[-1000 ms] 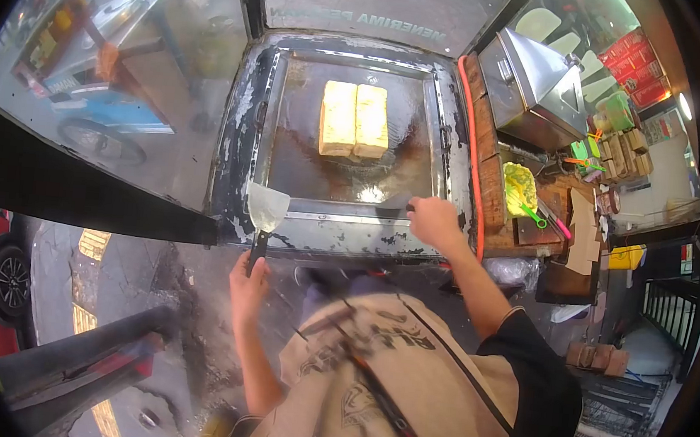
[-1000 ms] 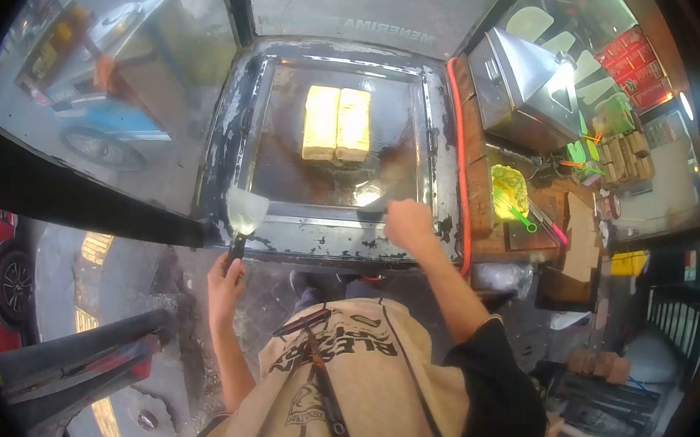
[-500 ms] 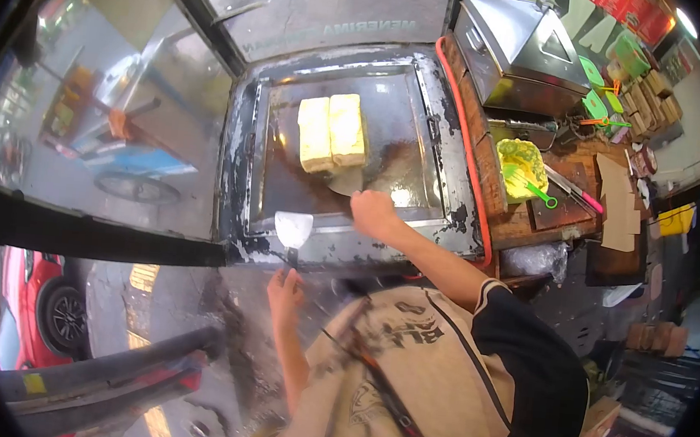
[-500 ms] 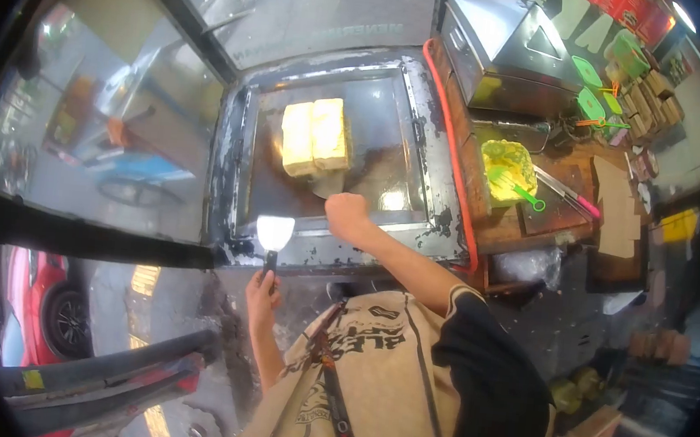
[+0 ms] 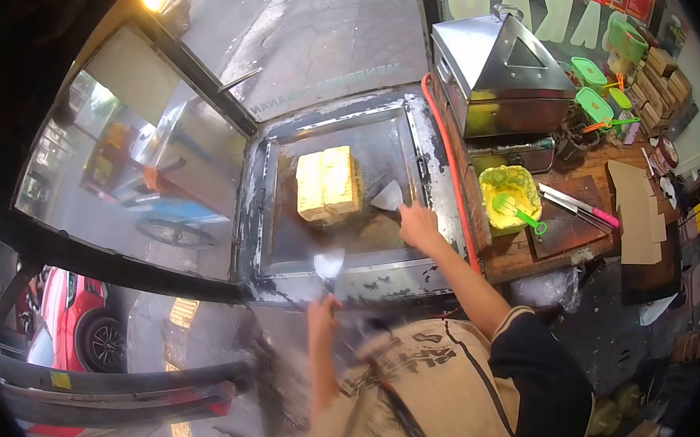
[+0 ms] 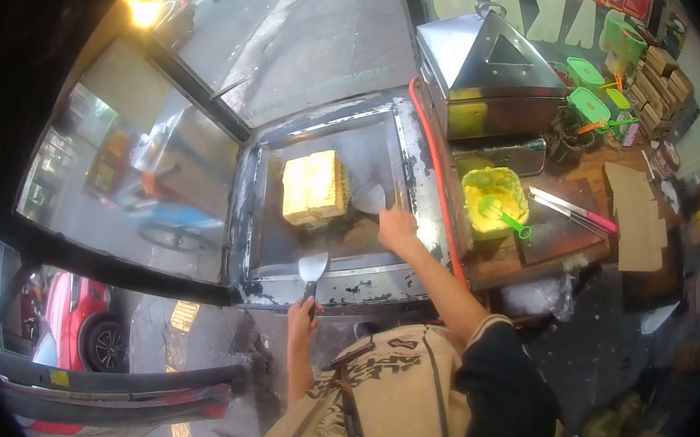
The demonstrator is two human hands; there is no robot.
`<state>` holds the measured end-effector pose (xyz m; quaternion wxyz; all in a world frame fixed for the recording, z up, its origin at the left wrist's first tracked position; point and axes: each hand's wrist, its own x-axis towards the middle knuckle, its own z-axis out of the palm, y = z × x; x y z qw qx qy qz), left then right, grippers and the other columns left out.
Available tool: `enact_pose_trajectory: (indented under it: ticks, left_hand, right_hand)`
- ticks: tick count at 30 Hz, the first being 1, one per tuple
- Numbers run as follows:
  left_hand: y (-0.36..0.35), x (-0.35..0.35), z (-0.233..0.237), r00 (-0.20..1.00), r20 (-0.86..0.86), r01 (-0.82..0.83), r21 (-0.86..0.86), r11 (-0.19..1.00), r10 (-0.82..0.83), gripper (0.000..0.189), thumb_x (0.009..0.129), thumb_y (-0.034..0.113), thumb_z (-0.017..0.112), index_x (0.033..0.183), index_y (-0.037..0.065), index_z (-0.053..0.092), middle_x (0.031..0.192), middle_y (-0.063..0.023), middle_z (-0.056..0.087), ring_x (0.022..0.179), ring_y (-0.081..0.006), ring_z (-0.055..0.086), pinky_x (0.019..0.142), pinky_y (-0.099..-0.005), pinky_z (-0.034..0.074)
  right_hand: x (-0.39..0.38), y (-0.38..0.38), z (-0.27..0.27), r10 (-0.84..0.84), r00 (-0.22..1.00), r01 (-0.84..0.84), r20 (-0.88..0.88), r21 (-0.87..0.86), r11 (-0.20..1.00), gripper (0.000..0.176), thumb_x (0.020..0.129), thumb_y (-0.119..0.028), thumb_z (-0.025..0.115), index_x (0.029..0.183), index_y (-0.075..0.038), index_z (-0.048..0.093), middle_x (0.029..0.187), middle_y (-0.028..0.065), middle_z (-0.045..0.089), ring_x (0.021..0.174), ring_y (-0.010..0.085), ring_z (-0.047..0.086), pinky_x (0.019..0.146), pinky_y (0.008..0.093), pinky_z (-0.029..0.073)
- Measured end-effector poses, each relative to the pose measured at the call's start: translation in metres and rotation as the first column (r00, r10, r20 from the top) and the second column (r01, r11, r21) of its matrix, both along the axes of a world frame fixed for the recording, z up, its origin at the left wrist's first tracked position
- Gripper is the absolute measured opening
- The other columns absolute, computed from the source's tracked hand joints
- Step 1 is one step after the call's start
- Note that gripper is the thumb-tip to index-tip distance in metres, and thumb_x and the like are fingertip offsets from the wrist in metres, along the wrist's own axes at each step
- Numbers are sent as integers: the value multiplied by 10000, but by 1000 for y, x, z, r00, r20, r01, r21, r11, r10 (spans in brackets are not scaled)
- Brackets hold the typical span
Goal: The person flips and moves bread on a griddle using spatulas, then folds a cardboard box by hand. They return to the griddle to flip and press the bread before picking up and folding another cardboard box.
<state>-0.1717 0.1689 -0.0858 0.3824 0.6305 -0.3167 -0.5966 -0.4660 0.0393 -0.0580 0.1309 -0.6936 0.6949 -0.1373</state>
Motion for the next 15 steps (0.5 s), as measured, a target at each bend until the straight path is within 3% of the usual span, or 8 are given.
enact_pose_trajectory:
  ticks: [4,7,8,10,13,15]
  left_hand:
    - [-6,-23,0,993,116,23,5,1000,-23,216,904,193,572,950,-17,550,704,-46,579,425,-72,440,384,-203,333]
    - [-12,-35,-13,969,247,-17,-33,999,25,292,867,134,618,1082,-48,542,722,-59,590,469,-86,494,412,-211,391]
    - [-12,-34,-21,963,267,-6,-63,998,22,326,858,110,622,1123,-52,522,759,-74,597,500,-99,520,431,-220,415]
    - [-15,-27,-40,956,294,55,-114,992,-19,411,842,61,629,1206,-60,482,832,-104,610,564,-126,571,468,-238,464]
    - [-7,-21,-53,973,229,34,-173,984,7,450,838,31,617,1243,-53,441,1004,-159,586,699,-169,626,545,-251,516]
    - [-1,-22,-58,964,265,62,-209,976,-4,443,844,39,614,1242,-54,443,1039,-164,574,730,-170,627,576,-257,526]
  right_hand:
    - [-13,63,-3,-48,994,50,97,-18,999,212,764,-79,572,971,-69,616,935,181,585,817,365,640,676,428,517]
    - [-31,106,14,-20,992,25,124,-37,999,224,777,-91,585,991,-50,632,908,193,615,805,372,635,682,427,519]
    - [-44,118,20,51,971,-64,235,49,997,251,793,-141,604,1029,-61,633,925,175,632,815,347,643,694,420,518]
    - [-79,150,32,118,878,-226,463,184,957,319,826,-239,642,1104,-83,635,958,138,667,836,298,659,718,407,517]
    - [-151,196,74,-188,606,-430,773,516,740,361,854,-325,652,1112,-73,648,927,96,696,843,186,661,709,327,524]
    - [-205,228,79,-304,491,-313,816,491,813,346,878,-307,642,1061,-13,651,880,68,688,782,111,643,661,263,525]
